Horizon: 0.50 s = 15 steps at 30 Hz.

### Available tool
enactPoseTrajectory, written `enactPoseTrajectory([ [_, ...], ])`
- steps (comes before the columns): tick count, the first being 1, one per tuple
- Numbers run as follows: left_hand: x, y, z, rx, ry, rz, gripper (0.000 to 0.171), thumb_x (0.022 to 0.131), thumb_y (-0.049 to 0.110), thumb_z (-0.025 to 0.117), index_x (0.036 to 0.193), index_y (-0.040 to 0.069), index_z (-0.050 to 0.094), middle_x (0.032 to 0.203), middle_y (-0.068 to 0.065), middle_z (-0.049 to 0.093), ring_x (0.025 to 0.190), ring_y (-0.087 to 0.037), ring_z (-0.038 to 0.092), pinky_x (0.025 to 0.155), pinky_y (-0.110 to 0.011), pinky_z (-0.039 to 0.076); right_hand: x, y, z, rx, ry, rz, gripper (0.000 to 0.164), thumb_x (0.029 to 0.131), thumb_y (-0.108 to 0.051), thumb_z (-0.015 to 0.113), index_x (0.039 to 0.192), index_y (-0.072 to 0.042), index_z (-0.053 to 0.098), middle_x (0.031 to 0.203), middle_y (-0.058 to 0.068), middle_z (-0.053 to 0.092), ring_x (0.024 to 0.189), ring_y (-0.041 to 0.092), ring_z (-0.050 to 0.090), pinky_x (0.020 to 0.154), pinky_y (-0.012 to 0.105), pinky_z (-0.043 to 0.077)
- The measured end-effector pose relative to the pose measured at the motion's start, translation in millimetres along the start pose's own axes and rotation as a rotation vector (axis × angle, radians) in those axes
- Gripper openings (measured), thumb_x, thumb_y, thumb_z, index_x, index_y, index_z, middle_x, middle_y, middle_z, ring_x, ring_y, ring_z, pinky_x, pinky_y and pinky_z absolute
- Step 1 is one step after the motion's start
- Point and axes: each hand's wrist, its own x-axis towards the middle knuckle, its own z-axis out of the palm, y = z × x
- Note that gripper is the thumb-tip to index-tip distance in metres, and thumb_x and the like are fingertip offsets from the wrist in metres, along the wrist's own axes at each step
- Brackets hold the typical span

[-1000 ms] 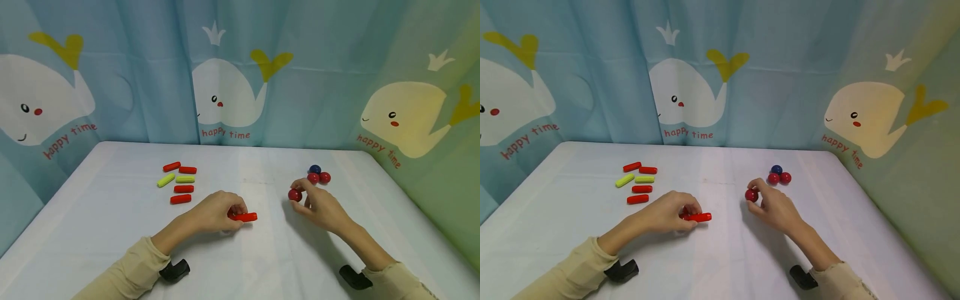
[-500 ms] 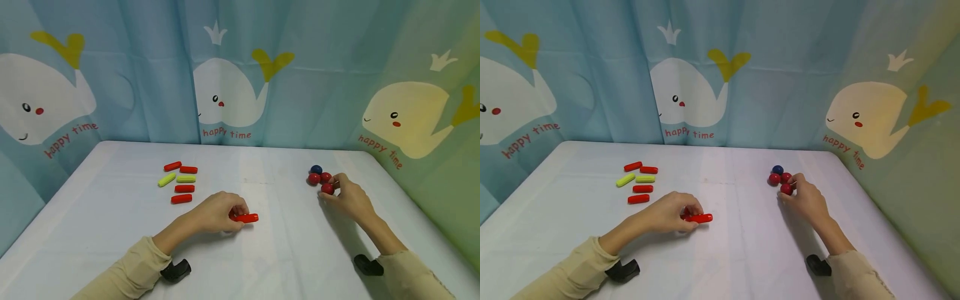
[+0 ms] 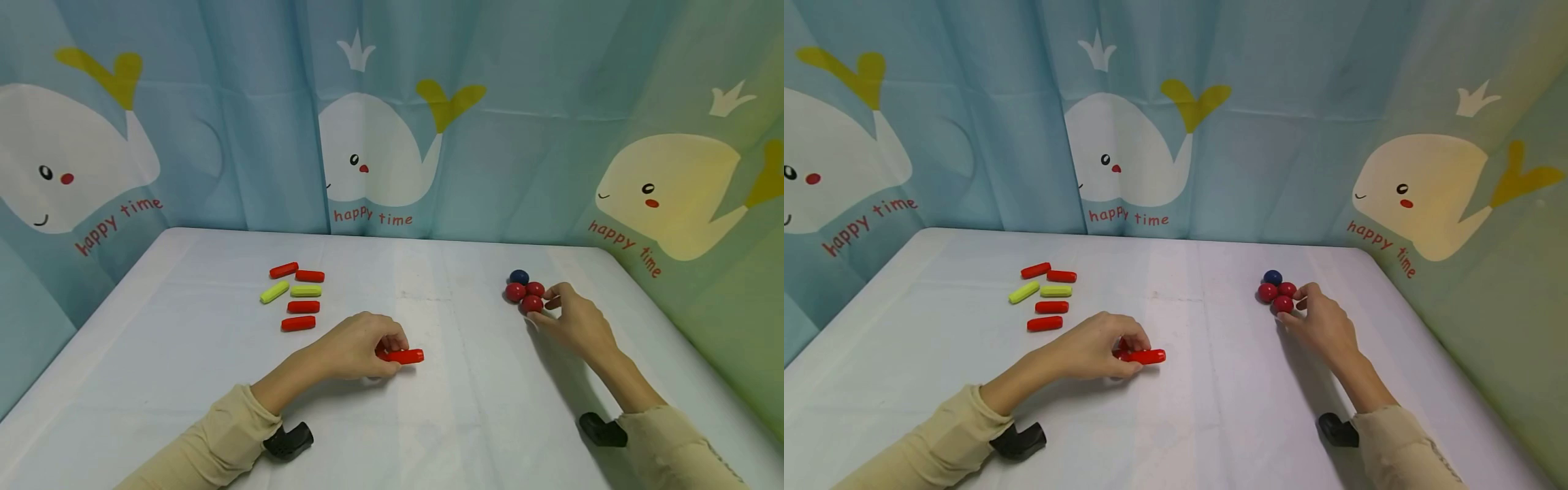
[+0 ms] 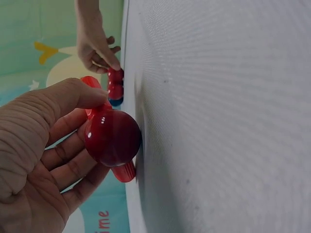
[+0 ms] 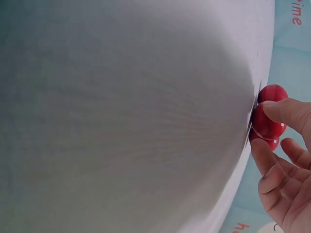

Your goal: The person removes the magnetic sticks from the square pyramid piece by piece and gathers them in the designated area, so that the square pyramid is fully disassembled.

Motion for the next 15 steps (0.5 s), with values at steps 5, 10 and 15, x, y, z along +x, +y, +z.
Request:
enactPoseTrajectory([
  [5, -0.4, 0.3, -0.1, 0.0, 0.0, 0.003, 0.018, 0.084, 0.013, 0.082, 0.099, 0.014, 0.072, 0.089, 0.008, 0.067, 0.082, -0.009, 0.06, 0.077, -0.023, 0.051, -2.3, -0.1, -3.0, -0.009, 0.0, 0.005, 0.053, 0.093, -0.03, 0.073, 0.123, 0.006, 0.049, 0.12, 0.032, 0.063, 0.093, 0.041, 0.062, 0.065, 0.04, 0.049],
  [10, -0.4, 0.6, -0.4, 0.0, 0.0, 0.007, 0.018, 0.084, 0.012, 0.081, 0.099, 0.014, 0.072, 0.089, 0.008, 0.067, 0.082, -0.009, 0.06, 0.077, -0.023, 0.051, -6.0, -0.4, -6.6, -0.014, -0.005, 0.016, 0.055, 0.093, -0.03, 0.073, 0.125, 0.007, 0.049, 0.121, 0.033, 0.062, 0.093, 0.041, 0.062, 0.068, 0.045, 0.051],
  [15, -0.6, 0.3, -0.7, 0.006, 0.001, 0.015, 0.018, 0.084, 0.013, 0.081, 0.099, 0.015, 0.072, 0.089, 0.008, 0.067, 0.083, -0.009, 0.06, 0.078, -0.023, 0.051, -8.3, 0.9, -8.1, -0.012, 0.0, -0.006, 0.055, 0.093, -0.031, 0.073, 0.125, 0.007, 0.05, 0.12, 0.032, 0.064, 0.095, 0.041, 0.063, 0.067, 0.043, 0.052],
])
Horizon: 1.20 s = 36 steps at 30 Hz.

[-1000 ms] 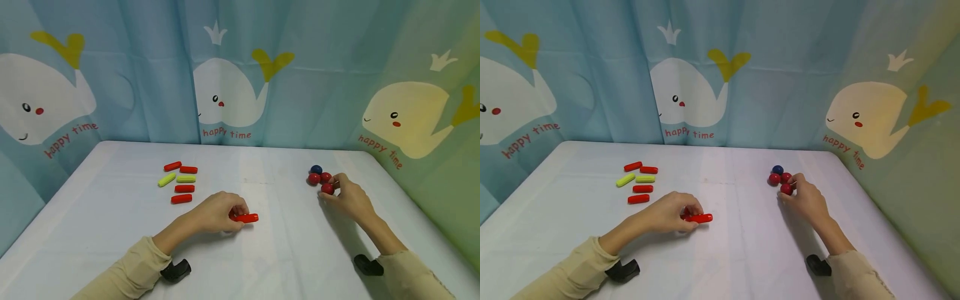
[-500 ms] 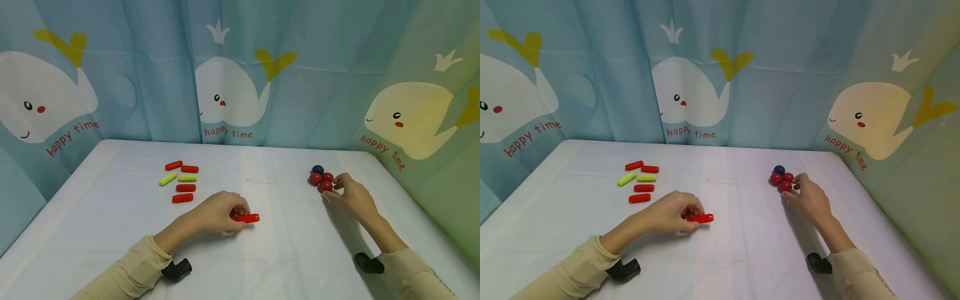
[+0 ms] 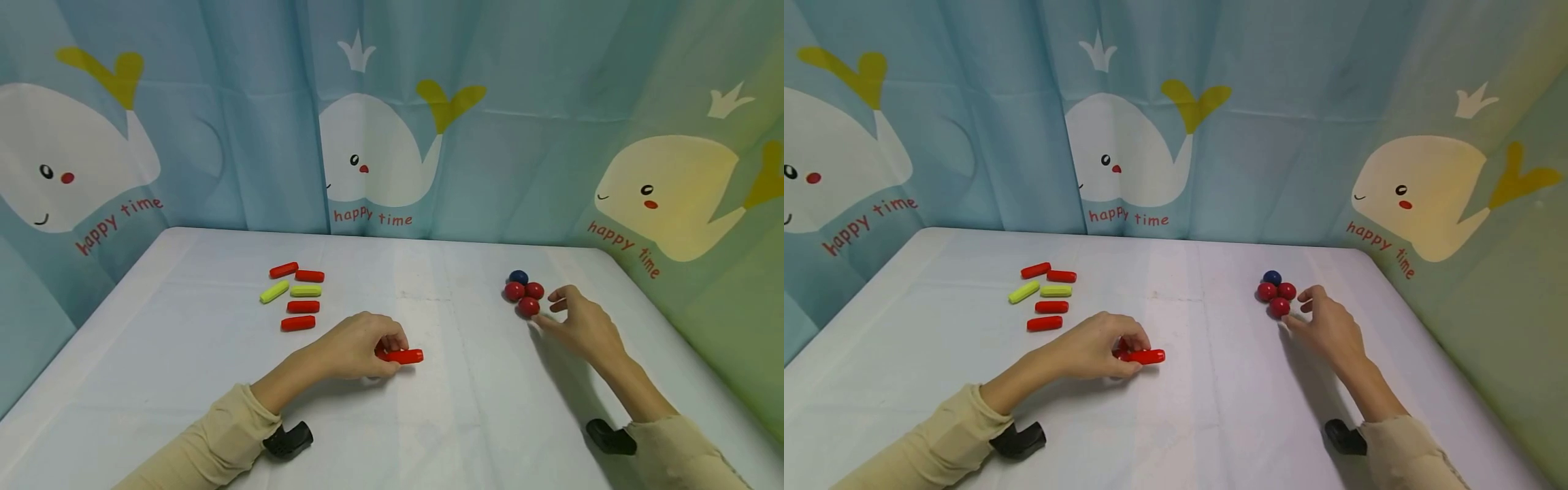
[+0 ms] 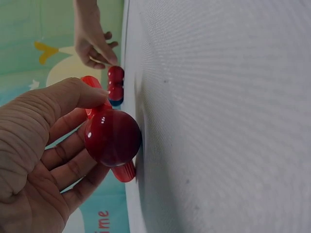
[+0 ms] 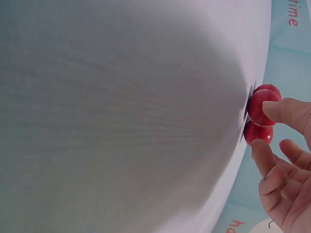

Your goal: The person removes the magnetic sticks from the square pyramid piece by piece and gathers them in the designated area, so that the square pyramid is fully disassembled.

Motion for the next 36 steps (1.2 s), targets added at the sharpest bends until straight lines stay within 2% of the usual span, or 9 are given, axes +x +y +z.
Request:
enactPoseTrajectory([
  [9, -0.2, 0.0, 0.9, -0.009, 0.001, 0.014, 0.021, 0.083, 0.011, 0.081, 0.101, 0.015, 0.071, 0.087, 0.009, 0.066, 0.082, -0.009, 0.06, 0.076, -0.022, 0.051, -8.7, -6.6, -3.5, -0.001, 0.015, -0.034, 0.055, 0.092, -0.03, 0.075, 0.126, 0.005, 0.051, 0.116, 0.03, 0.067, 0.093, 0.04, 0.064, 0.066, 0.043, 0.05],
  [16, -0.9, 0.9, -0.1, -0.027, -0.004, 0.032, 0.025, 0.083, 0.011, 0.081, 0.105, 0.014, 0.071, 0.087, 0.01, 0.065, 0.08, -0.008, 0.059, 0.075, -0.022, 0.051, -23.2, -38.8, -0.5, 0.009, 0.042, -0.125, 0.05, 0.09, -0.026, 0.078, 0.124, 0.001, 0.053, 0.109, 0.023, 0.071, 0.079, 0.027, 0.064, 0.058, 0.033, 0.045],
  [24, 0.2, 4.9, 0.7, -0.056, -0.027, 0.075, 0.025, 0.083, 0.009, 0.078, 0.107, 0.014, 0.072, 0.089, 0.009, 0.066, 0.083, -0.008, 0.058, 0.076, -0.022, 0.051, -37.3, -71.0, 10.3, 0.044, 0.033, -0.215, 0.048, 0.088, -0.025, 0.081, 0.122, -0.001, 0.057, 0.102, 0.016, 0.074, 0.076, 0.021, 0.065, 0.058, 0.034, 0.046],
  [30, -0.8, 8.8, 0.2, -0.067, -0.038, 0.144, 0.024, 0.081, 0.005, 0.075, 0.103, 0.015, 0.068, 0.091, 0.011, 0.067, 0.087, -0.01, 0.059, 0.077, -0.022, 0.048, -45.7, -89.6, 16.7, 0.057, 0.01, -0.245, 0.045, 0.086, -0.025, 0.082, 0.12, -0.004, 0.06, 0.101, 0.012, 0.076, 0.071, 0.015, 0.062, 0.057, 0.032, 0.047],
  [36, -1.6, 9.0, 0.9, -0.104, -0.035, 0.198, 0.027, 0.078, -0.001, 0.071, 0.096, 0.016, 0.061, 0.089, 0.006, 0.065, 0.086, -0.012, 0.06, 0.079, -0.023, 0.048, -53.8, -108.1, 19.6, 0.107, -0.038, -0.28, 0.041, 0.086, -0.027, 0.083, 0.118, -0.009, 0.064, 0.101, 0.007, 0.076, 0.066, 0.009, 0.057, 0.054, 0.029, 0.046],
])
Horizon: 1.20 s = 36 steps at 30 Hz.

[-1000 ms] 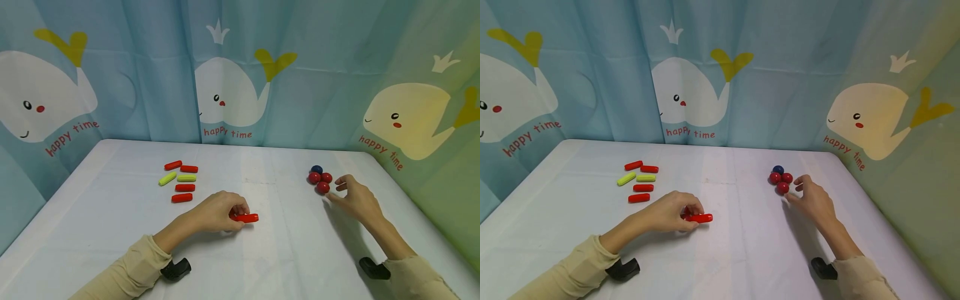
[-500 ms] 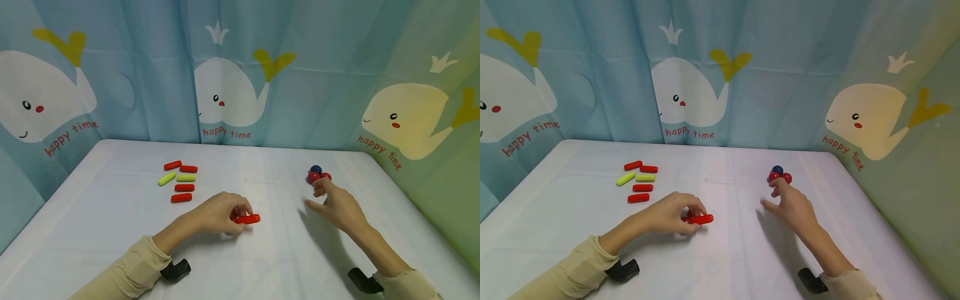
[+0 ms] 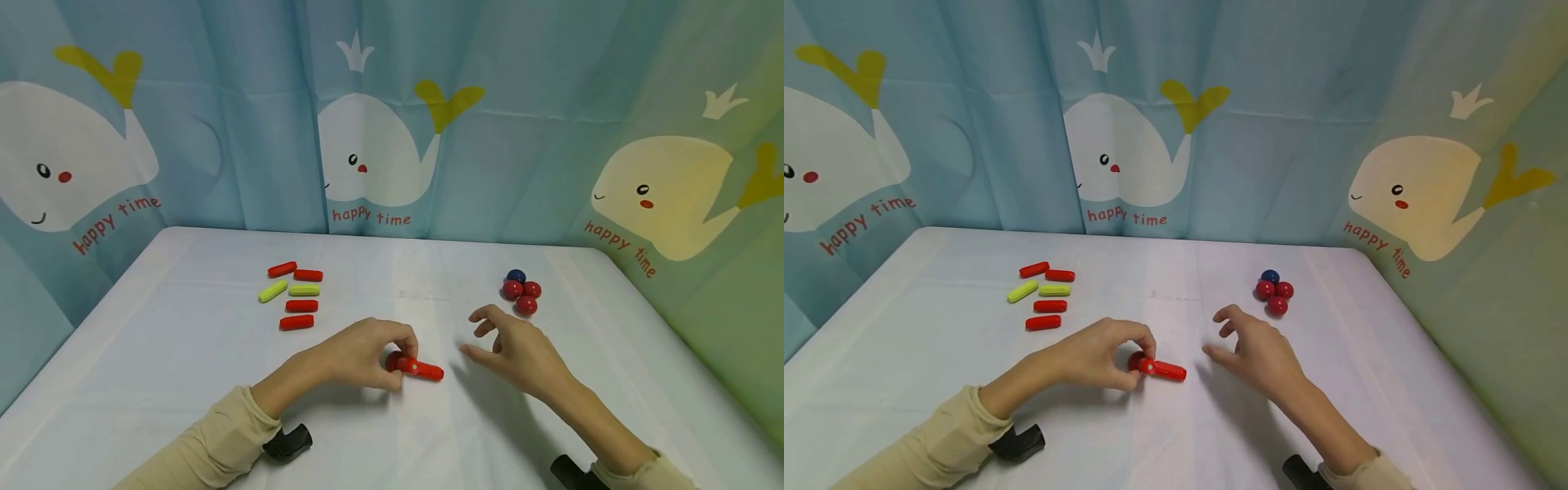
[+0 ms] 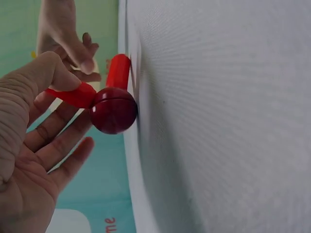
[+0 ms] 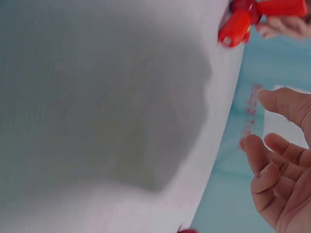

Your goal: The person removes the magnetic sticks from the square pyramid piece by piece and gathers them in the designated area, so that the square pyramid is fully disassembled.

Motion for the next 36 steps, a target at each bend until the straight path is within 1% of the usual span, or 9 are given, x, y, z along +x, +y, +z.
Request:
enactPoseTrajectory([
  [3, -0.1, 0.0, 1.1, -0.091, -0.004, -0.021, 0.028, 0.079, -0.003, 0.071, 0.096, 0.016, 0.061, 0.088, 0.006, 0.065, 0.087, -0.013, 0.062, 0.082, -0.026, 0.052, -3.7, -10.1, 1.7, 0.049, -0.001, -0.055, 0.036, 0.086, -0.026, 0.083, 0.115, -0.011, 0.066, 0.099, 0.004, 0.075, 0.066, 0.007, 0.056, 0.052, 0.026, 0.046],
  [8, -0.2, -2.1, 3.8, -0.292, 0.017, -0.091, 0.026, 0.083, -0.006, 0.072, 0.097, 0.013, 0.062, 0.09, 0.004, 0.068, 0.091, -0.009, 0.066, 0.089, -0.025, 0.057, -7.6, -26.7, 8.7, 0.124, -0.035, -0.189, 0.026, 0.086, -0.021, 0.084, 0.107, -0.012, 0.071, 0.097, 0.0, 0.073, 0.069, 0.003, 0.056, 0.055, 0.023, 0.047],
  [12, -0.9, -3.1, 4.8, -0.392, 0.041, -0.131, 0.024, 0.085, -0.004, 0.074, 0.099, 0.01, 0.061, 0.091, 0.001, 0.068, 0.091, -0.009, 0.067, 0.083, -0.026, 0.059, -7.5, -37.4, 19.0, 0.14, -0.071, -0.279, 0.023, 0.086, -0.019, 0.084, 0.105, -0.013, 0.072, 0.097, -0.002, 0.072, 0.07, 0.001, 0.056, 0.059, 0.021, 0.049],
  [15, -0.9, -4.5, 5.5, -0.394, 0.05, -0.141, 0.023, 0.086, -0.002, 0.074, 0.1, 0.01, 0.061, 0.091, 0.003, 0.069, 0.091, -0.009, 0.069, 0.081, -0.026, 0.06, -5.6, -42.8, 26.2, 0.148, -0.096, -0.295, 0.021, 0.086, -0.024, 0.084, 0.103, -0.017, 0.073, 0.095, -0.007, 0.073, 0.071, 0.0, 0.057, 0.061, 0.021, 0.049],
  [19, -0.3, -7.8, 5.6, -0.357, 0.047, -0.141, 0.022, 0.087, 0.001, 0.075, 0.101, 0.011, 0.06, 0.091, 0.004, 0.072, 0.091, -0.007, 0.071, 0.081, -0.026, 0.059, -2.8, -46.3, 33.1, 0.159, -0.129, -0.262, 0.023, 0.084, -0.033, 0.085, 0.1, -0.021, 0.073, 0.093, -0.012, 0.072, 0.072, 0.001, 0.059, 0.063, 0.022, 0.05],
  [22, 0.4, -8.8, 3.4, -0.334, 0.034, -0.142, 0.022, 0.088, 0.003, 0.074, 0.101, 0.011, 0.06, 0.092, 0.004, 0.073, 0.091, -0.006, 0.071, 0.08, -0.025, 0.059, -2.2, -47.1, 37.1, 0.142, -0.133, -0.231, 0.027, 0.081, -0.035, 0.087, 0.099, -0.021, 0.073, 0.092, -0.012, 0.07, 0.072, 0.001, 0.061, 0.063, 0.022, 0.051],
  [26, 1.2, -8.1, -2.3, -0.309, 0.008, -0.15, 0.02, 0.088, 0.003, 0.074, 0.102, 0.009, 0.061, 0.093, 0.003, 0.074, 0.092, -0.007, 0.071, 0.079, -0.024, 0.059, -2.9, -46.8, 41.6, 0.075, -0.117, -0.218, 0.028, 0.08, -0.031, 0.089, 0.099, -0.018, 0.074, 0.091, -0.012, 0.067, 0.072, 0.002, 0.061, 0.063, 0.021, 0.05],
  [29, 1.3, -8.0, -6.2, -0.292, -0.015, -0.154, 0.019, 0.089, 0.004, 0.074, 0.102, 0.01, 0.061, 0.095, 0.003, 0.073, 0.094, -0.008, 0.071, 0.08, -0.024, 0.059, -3.7, -45.7, 43.8, 0.031, -0.098, -0.229, 0.026, 0.08, -0.028, 0.088, 0.1, -0.016, 0.075, 0.09, -0.012, 0.068, 0.073, 0.003, 0.059, 0.064, 0.021, 0.049],
  [36, -1.8, -10.4, -12.4, -0.248, -0.033, -0.131, 0.018, 0.089, 0.004, 0.073, 0.102, 0.011, 0.063, 0.097, 0.003, 0.071, 0.096, -0.007, 0.07, 0.082, -0.023, 0.058, -2.5, -45.9, 47.3, 0.023, -0.079, -0.287, 0.029, 0.081, -0.029, 0.088, 0.104, -0.016, 0.075, 0.083, -0.011, 0.063, 0.066, 0.001, 0.051, 0.058, 0.02, 0.045],
])
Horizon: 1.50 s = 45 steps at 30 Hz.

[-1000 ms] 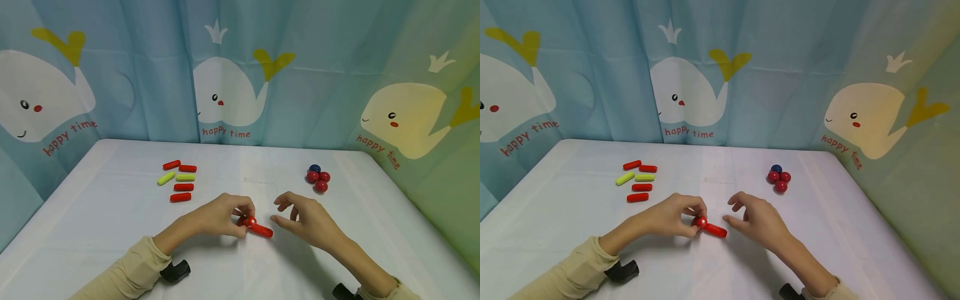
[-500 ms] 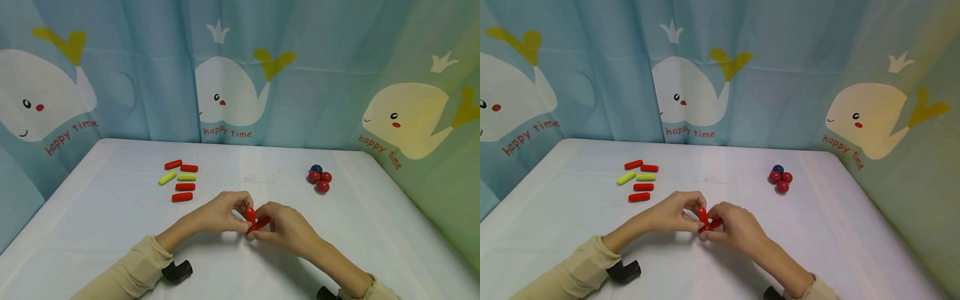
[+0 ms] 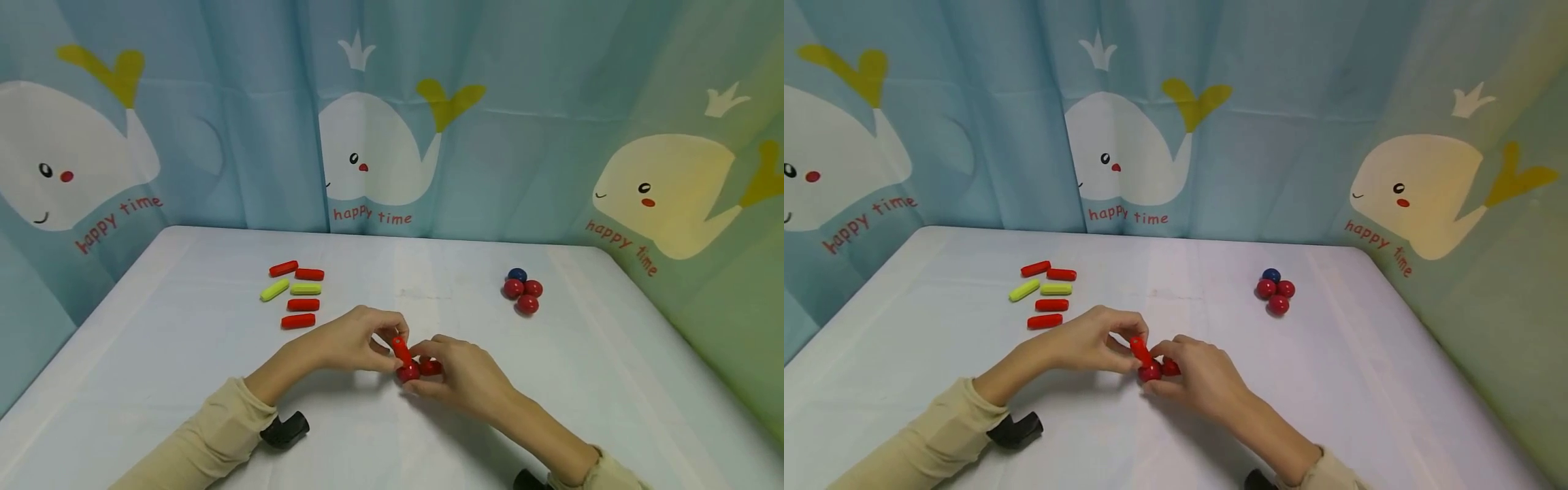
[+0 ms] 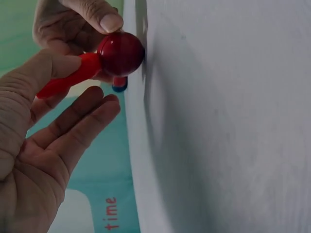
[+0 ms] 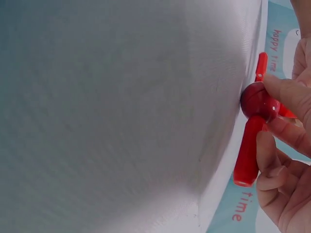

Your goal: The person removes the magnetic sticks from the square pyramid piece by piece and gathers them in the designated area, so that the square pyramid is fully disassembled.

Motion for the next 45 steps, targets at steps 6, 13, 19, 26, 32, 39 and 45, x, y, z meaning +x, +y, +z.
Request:
enactPoseTrajectory([
  [6, -2.3, 0.7, -3.4, 0.114, -0.011, 0.017, 0.017, 0.087, 0.004, 0.073, 0.096, 0.014, 0.063, 0.09, 0.005, 0.07, 0.092, -0.007, 0.066, 0.089, -0.026, 0.057, 2.2, -0.1, -0.9, -0.039, 0.004, 0.017, 0.027, 0.08, -0.024, 0.088, 0.103, -0.017, 0.075, 0.081, -0.013, 0.063, 0.067, 0.001, 0.052, 0.057, 0.019, 0.045],
  [13, -2.5, 0.7, -3.3, 0.333, 0.002, 0.0, 0.014, 0.088, 0.012, 0.079, 0.093, 0.018, 0.067, 0.084, 0.012, 0.065, 0.084, -0.01, 0.06, 0.08, -0.025, 0.051, 0.4, 5.6, -4.7, 0.028, -0.029, 0.062, 0.026, 0.08, -0.019, 0.088, 0.102, -0.016, 0.074, 0.083, -0.012, 0.066, 0.071, 0.004, 0.057, 0.061, 0.021, 0.049],
  [19, -1.7, -1.6, -1.3, 0.323, 0.013, -0.021, 0.013, 0.088, 0.013, 0.081, 0.096, 0.017, 0.072, 0.086, 0.012, 0.067, 0.084, -0.009, 0.058, 0.078, -0.023, 0.051, -0.1, 9.1, -5.1, 0.075, -0.049, 0.059, 0.027, 0.081, -0.02, 0.087, 0.104, -0.016, 0.074, 0.086, -0.012, 0.067, 0.071, 0.004, 0.057, 0.061, 0.021, 0.05],
  [26, -1.7, 0.2, 0.8, 0.303, 0.01, 0.005, 0.015, 0.089, 0.011, 0.079, 0.103, 0.012, 0.075, 0.093, 0.007, 0.07, 0.086, -0.008, 0.058, 0.081, -0.022, 0.051, 0.3, 8.9, -4.4, 0.08, -0.042, 0.05, 0.026, 0.081, -0.018, 0.087, 0.103, -0.016, 0.074, 0.086, -0.011, 0.067, 0.073, 0.005, 0.058, 0.062, 0.021, 0.05],
  [32, -1.4, 0.3, 1.8, 0.309, 0.011, 0.036, 0.014, 0.089, 0.009, 0.079, 0.103, 0.011, 0.076, 0.096, 0.005, 0.072, 0.088, -0.008, 0.059, 0.084, -0.023, 0.052, 0.5, 8.8, -4.1, 0.075, -0.042, 0.06, 0.025, 0.081, -0.017, 0.087, 0.102, -0.016, 0.074, 0.085, -0.011, 0.066, 0.073, 0.006, 0.058, 0.062, 0.021, 0.05],
  [39, -1.0, 0.6, 1.1, 0.337, -0.011, 0.068, 0.013, 0.091, 0.011, 0.077, 0.104, 0.01, 0.077, 0.098, 0.004, 0.072, 0.089, -0.007, 0.059, 0.086, -0.023, 0.052, 1.2, 13.1, -5.3, 0.07, -0.054, 0.061, 0.023, 0.081, -0.018, 0.085, 0.1, -0.018, 0.073, 0.084, -0.012, 0.065, 0.071, 0.004, 0.057, 0.062, 0.022, 0.05],
  [45, -10.3, 8.5, -17.5, 0.307, 0.088, 0.053, 0.015, 0.092, 0.011, 0.076, 0.106, 0.009, 0.077, 0.097, 0.005, 0.073, 0.089, -0.008, 0.061, 0.085, -0.035, 0.055, -2.4, 37.2, -22.4, 0.066, -0.062, 0.137, 0.024, 0.079, -0.019, 0.084, 0.1, -0.017, 0.073, 0.081, -0.009, 0.064, 0.065, 0.006, 0.053, 0.058, 0.023, 0.046],
])
